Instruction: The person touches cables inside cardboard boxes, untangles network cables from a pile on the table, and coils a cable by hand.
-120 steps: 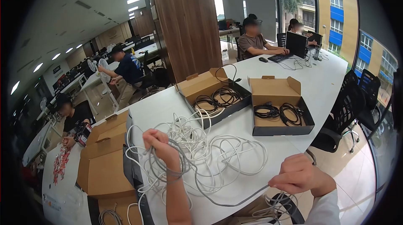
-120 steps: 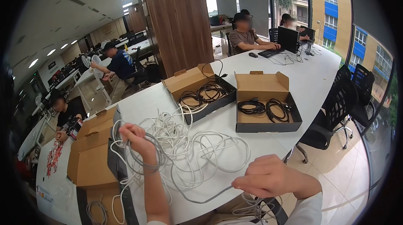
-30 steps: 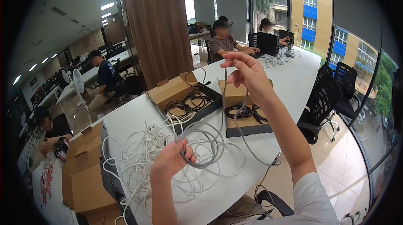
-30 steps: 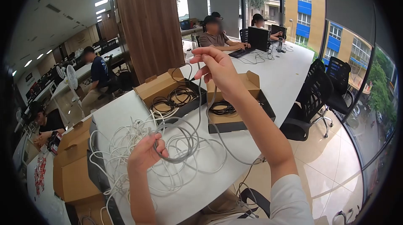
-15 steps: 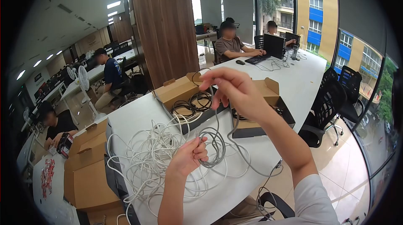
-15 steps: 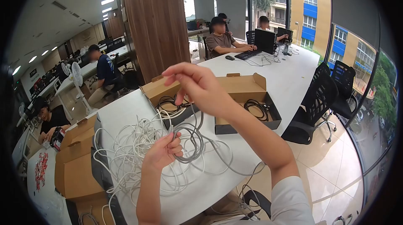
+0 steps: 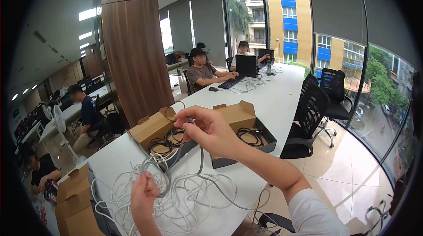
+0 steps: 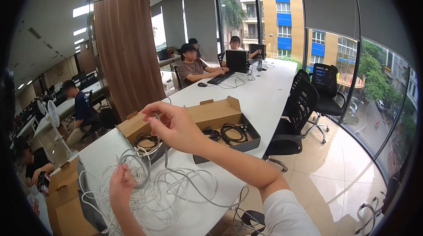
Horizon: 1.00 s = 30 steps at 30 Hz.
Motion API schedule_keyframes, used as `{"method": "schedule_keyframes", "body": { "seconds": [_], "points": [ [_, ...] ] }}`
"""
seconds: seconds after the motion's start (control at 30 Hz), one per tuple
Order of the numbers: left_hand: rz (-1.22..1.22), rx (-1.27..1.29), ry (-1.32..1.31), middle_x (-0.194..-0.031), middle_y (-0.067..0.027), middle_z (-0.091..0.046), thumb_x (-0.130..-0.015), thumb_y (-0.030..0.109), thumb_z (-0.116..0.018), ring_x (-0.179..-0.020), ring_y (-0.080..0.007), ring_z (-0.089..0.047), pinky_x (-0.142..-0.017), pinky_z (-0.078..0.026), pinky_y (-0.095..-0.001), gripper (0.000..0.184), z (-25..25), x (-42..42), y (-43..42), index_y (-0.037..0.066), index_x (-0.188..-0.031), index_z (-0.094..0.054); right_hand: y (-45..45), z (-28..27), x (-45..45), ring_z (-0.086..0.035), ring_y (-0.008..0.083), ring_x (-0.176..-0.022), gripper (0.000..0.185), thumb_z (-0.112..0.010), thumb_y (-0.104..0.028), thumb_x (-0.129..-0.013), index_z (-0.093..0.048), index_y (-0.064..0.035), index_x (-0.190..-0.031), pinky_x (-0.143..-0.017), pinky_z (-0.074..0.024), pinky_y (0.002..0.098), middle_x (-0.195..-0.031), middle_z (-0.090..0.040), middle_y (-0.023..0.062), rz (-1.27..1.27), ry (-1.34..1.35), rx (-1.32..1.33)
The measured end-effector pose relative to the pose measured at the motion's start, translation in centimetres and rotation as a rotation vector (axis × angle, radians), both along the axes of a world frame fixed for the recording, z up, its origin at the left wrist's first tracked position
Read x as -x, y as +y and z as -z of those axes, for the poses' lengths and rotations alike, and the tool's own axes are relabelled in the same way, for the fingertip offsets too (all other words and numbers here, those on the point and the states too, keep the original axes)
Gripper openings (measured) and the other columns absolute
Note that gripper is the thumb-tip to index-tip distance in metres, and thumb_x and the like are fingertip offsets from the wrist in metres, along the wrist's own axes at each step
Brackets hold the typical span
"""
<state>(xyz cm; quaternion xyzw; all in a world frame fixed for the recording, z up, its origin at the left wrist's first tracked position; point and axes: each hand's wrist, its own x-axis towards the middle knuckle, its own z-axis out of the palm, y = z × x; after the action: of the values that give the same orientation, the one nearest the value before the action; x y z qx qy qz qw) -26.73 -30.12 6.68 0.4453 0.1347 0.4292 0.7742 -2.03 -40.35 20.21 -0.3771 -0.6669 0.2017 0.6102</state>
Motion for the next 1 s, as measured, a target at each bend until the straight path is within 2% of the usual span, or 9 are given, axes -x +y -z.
{"method": "schedule_keyframes", "body": {
  "seconds": [0.13,0.17,0.37,0.47,0.57,0.67,0.8,0.93,1.0],
  "points": [
    [-0.074,-0.116,0.054,-0.062,0.0065,-0.026,-0.1,0.024,-0.046,-0.052,-0.0058,-0.022,-0.049,-0.021,-0.0225,0.018,-0.9,2.0,-0.3,0.007,-0.094,-0.048,0.4,0.4,-1.0,-0.06,0.0085,-0.075,0.023,-0.049,-0.006,-0.093,-0.056,0.0003,-0.114,-0.069,-0.0498,0.022,-0.1,-0.063,0.0067,0.01,0.12,-0.011],
    [-0.056,-0.137,0.061,-0.062,0.0063,-0.029,-0.099,0.022,-0.047,-0.052,-0.0056,-0.023,-0.05,-0.022,-0.0222,0.018,-1.2,2.4,-0.5,0.005,-0.095,-0.049,0.4,0.4,-1.1,-0.06,0.0083,-0.074,0.022,-0.049,-0.006,-0.093,-0.056,0.0003,-0.113,-0.069,-0.0494,0.0221,-0.099,-0.063,0.0064,0.016,0.153,-0.002],
    [-0.048,-0.212,0.371,-0.064,0.0063,-0.035,-0.099,0.019,-0.048,-0.054,-0.0047,-0.026,-0.05,-0.023,-0.0214,0.017,-1.1,2.1,-0.6,0.002,-0.096,-0.051,0.5,0.3,-1.3,-0.059,0.0079,-0.073,0.023,-0.046,-0.006,-0.094,-0.057,0.0003,-0.113,-0.069,-0.0489,0.0214,-0.098,-0.063,0.0057,0.009,0.211,-0.045],
    [-0.098,-0.202,0.423,-0.065,0.0066,-0.035,-0.099,0.018,-0.048,-0.056,-0.0046,-0.027,-0.051,-0.024,-0.0211,0.017,-0.2,1.1,-0.3,0.002,-0.096,-0.051,0.1,0.3,-1.0,-0.058,0.0075,-0.072,0.023,-0.045,-0.005,-0.094,-0.057,0.0003,-0.113,-0.069,-0.0487,0.0214,-0.097,-0.063,0.0058,-0.015,0.213,-0.068],
    [-0.042,-0.191,0.417,-0.067,0.006,-0.035,-0.099,0.014,-0.045,-0.054,-0.0035,-0.028,-0.049,-0.025,-0.0209,0.014,0.3,0.5,0.0,0.001,-0.1,-0.05,0.1,1.0,-0.9,-0.06,0.0086,-0.076,0.024,-0.045,-0.005,-0.096,-0.057,-0.0003,-0.115,-0.067,-0.0481,0.0211,-0.102,-0.063,0.0064,-0.056,0.161,-0.111],
    [-0.058,-0.201,0.452,-0.067,0.0063,-0.035,-0.099,0.018,-0.046,-0.056,-0.0048,-0.028,-0.051,-0.025,-0.021,0.016,0.3,-0.1,-0.1,0.003,-0.095,-0.05,-0.6,1.0,-0.2,-0.059,0.009,-0.077,0.024,-0.044,-0.004,-0.096,-0.057,0.0014,-0.116,-0.073,-0.0501,0.0231,-0.102,-0.063,0.0078,-0.033,0.076,-0.11],
    [-0.088,-0.199,0.473,-0.067,0.0065,-0.035,-0.1,0.018,-0.045,-0.056,-0.0047,-0.028,-0.051,-0.025,-0.0211,0.016,0.6,-0.6,-0.1,0.005,-0.093,-0.049,-1.2,1.4,0.6,-0.061,0.0096,-0.078,0.024,-0.044,-0.001,-0.095,-0.058,0.0009,-0.114,-0.07,-0.0505,0.0224,-0.101,-0.064,0.0081,-0.091,0.038,-0.091],
    [-0.082,-0.199,0.467,-0.066,0.007,-0.035,-0.1,0.019,-0.045,-0.056,-0.0042,-0.029,-0.05,-0.025,-0.021,0.015,0.6,-1.1,-0.1,0.007,-0.092,-0.049,-2.4,1.2,1.5,-0.063,0.0105,-0.071,0.022,-0.048,0.003,-0.091,-0.06,0.0022,-0.109,-0.063,-0.0495,0.0225,-0.097,-0.065,0.0091,-0.091,-0.137,-0.142],
    [-0.097,-0.188,0.459,-0.066,0.0072,-0.036,-0.1,0.02,-0.045,-0.056,-0.0039,-0.029,-0.05,-0.025,-0.0208,0.015,0.8,-1.4,-0.1,0.008,-0.093,-0.05,-2.9,1.3,2.2,-0.063,0.0155,-0.071,0.022,-0.051,0.004,-0.086,-0.061,0.0013,-0.106,-0.062,-0.0486,0.0259,-0.094,-0.065,0.0108,-0.093,-0.219,-0.216]
  ]
}}
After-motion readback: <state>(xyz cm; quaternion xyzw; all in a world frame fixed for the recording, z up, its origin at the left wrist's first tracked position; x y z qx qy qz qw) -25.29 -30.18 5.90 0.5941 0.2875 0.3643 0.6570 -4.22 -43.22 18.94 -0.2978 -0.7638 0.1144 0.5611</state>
